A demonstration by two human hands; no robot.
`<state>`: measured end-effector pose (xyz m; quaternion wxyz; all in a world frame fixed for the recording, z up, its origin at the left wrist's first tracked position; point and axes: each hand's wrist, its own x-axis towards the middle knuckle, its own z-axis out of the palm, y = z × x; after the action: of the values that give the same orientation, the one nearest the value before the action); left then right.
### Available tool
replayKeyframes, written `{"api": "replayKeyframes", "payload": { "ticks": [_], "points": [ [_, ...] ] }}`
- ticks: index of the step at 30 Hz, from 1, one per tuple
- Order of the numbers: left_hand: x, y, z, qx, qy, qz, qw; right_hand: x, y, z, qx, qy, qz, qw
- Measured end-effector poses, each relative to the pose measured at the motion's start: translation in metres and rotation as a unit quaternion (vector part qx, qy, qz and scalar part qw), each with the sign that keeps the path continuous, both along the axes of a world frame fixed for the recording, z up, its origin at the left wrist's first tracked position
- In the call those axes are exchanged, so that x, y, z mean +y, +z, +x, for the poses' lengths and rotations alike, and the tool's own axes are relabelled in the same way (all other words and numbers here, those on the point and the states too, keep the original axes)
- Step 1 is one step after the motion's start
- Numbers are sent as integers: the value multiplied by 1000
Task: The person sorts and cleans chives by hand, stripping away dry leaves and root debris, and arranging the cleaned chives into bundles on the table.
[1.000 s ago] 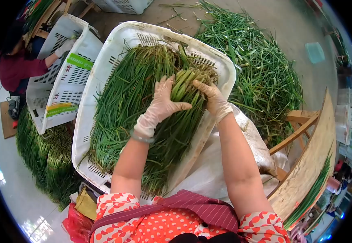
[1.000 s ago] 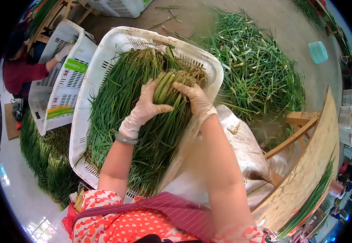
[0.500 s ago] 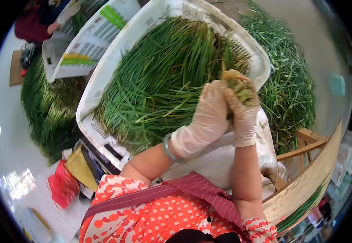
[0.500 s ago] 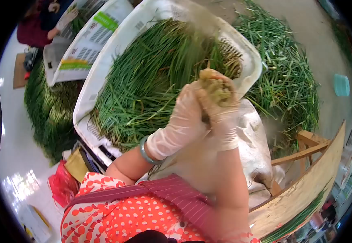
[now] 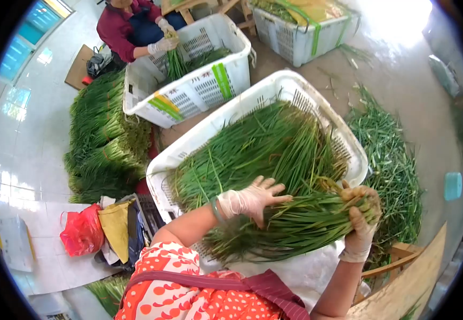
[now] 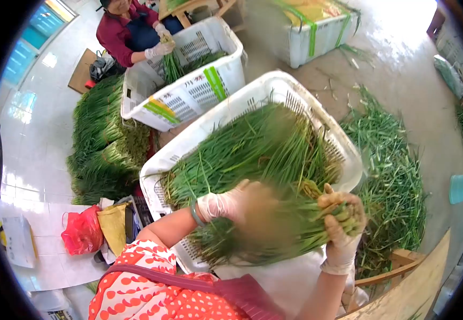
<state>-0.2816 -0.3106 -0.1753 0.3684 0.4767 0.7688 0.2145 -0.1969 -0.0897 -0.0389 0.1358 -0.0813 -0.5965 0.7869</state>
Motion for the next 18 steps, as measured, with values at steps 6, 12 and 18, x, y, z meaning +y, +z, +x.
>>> {"api": "replayKeyframes", "payload": {
  "ticks": [6,12,18],
  "points": [
    [40,56,-39,223,30,149,963,-17,-1,22,-37,34,14,999],
    [78,-125,-23,316,-171,15,933,-29,41,35,-22,71,99,992],
    [59,-168,-21,168,-54,168,970,33,97,28,244,22,-21,969]
  ]
}}
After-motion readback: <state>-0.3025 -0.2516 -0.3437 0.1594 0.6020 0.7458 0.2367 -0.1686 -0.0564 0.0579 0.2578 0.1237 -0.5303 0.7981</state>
